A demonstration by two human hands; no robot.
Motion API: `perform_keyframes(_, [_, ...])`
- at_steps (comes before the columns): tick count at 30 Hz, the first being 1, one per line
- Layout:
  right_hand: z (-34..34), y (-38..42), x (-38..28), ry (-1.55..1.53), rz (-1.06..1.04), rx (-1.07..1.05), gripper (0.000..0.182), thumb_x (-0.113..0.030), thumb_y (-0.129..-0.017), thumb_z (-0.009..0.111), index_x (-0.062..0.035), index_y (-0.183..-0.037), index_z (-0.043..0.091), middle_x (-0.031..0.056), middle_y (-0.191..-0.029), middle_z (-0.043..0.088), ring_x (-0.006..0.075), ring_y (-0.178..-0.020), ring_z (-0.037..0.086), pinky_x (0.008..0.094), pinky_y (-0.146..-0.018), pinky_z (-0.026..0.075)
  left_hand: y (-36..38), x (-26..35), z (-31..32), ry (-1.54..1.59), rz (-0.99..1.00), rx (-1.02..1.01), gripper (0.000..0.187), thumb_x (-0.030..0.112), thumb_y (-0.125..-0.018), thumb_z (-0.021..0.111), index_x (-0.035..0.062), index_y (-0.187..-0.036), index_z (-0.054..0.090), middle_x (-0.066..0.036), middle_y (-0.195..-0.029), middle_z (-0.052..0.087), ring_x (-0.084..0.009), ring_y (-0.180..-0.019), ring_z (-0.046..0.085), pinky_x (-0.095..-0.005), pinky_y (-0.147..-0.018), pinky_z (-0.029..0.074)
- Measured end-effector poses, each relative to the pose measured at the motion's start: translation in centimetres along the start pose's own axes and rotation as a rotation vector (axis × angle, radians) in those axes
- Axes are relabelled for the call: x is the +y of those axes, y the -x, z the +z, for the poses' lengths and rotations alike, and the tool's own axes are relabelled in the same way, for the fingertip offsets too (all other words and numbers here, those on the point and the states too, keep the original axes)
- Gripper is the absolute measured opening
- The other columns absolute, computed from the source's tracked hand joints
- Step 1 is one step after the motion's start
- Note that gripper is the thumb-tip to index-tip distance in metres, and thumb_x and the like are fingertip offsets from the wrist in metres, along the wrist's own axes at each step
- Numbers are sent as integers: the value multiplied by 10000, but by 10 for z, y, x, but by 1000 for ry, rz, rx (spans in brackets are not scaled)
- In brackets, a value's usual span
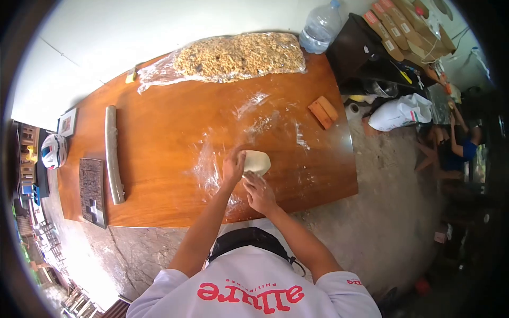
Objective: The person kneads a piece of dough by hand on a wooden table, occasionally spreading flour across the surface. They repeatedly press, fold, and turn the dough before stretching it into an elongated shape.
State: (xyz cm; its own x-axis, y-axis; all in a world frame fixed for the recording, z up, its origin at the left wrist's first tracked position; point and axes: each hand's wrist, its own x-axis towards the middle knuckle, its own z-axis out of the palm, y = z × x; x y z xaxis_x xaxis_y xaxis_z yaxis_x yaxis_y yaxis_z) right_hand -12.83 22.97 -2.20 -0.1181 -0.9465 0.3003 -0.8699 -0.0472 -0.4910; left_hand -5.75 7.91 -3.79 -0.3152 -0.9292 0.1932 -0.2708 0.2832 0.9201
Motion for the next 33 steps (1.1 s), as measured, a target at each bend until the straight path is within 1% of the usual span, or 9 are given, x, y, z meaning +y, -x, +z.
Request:
perform_keyframes(2, [-3,17,5,-342,59,-70,379,-27,-820,615,-27,-1199,637,205,-1286,601,373,-1255,546,491,-1062,441,18,-2,-8,-279,10,-277,364,242,-988,567,32,-1280,624,-174,-1314,619,-366,-1218,561,-444,-1039,418])
perform_keyframes(4, [-6,23,7,-315,281,-73,340,-8,-831,595,-51,-1165,638,218,-1248,597,390,-1192,561,475,-1011,466,35,2,-10,-307,12,-255,349,249,-977,572,23,-1238,625,-150,-1309,620,-362,-1214,554,-463,-1057,396])
perform_keyframes(7, [4,3,11,-176,383,376,305,-43,-899,558,-61,-1194,633,221,-1261,585,436,-1192,541,507,-1044,420,56,0,-11,-333,23,-245,307,237,-958,589,16,-1168,619,-168,-1295,612,-375,-1209,540,-491,-1055,382])
perform_keyframes(14, [33,-34,28,50,346,176,458,-313,-1011,414,-99,-1381,577,232,-1451,493,442,-1372,431,606,-1145,259,57,-32,12,-254,173,-112,350,243,-933,590,30,-1210,600,-204,-1533,427,-425,-1463,326,-618,-1200,168])
perform_keyframes(17, [35,-61,64,123,380,95,498,-340,-1010,386,-110,-1421,548,230,-1482,461,445,-1393,404,621,-1161,220,21,-35,22,-547,130,-347,486,338,-1002,452,129,-1429,551,-195,-1558,398,-423,-1478,300,-608,-1207,148])
perform_keyframes(21, [36,-115,106,177,421,1,544,-266,-975,450,-111,-1497,451,220,-1545,370,439,-1455,301,613,-1184,178,-43,-31,44,-659,108,-317,525,359,-1008,432,152,-1485,504,-178,-1595,352,-401,-1497,275,-581,-1221,144])
perform_keyframes(28, [41,-239,175,218,418,162,496,-181,-932,529,-91,-1419,504,197,-1506,415,419,-1424,345,600,-1156,252,-156,-38,88,-671,21,-67,512,347,-1039,401,133,-1496,486,-159,-1574,402,-379,-1495,294,-540,-1233,160])
perform_keyframes(30, [44,-262,192,227,254,282,424,-161,-926,566,-95,-1344,554,157,-1437,499,385,-1373,421,566,-1134,302,-164,-36,88,-540,12,0,503,342,-1048,403,109,-1485,495,-168,-1554,430,-382,-1491,302,-530,-1231,174])
perform_keyframes(33, [57,-282,208,36,72,350,324,-139,-931,597,-88,-1251,612,138,-1312,602,364,-1295,513,515,-1102,362,-136,-41,80,-412,82,-164,510,354,-1046,425,73,-1464,505,-175,-1540,443,-384,-1464,341,-523,-1200,238])
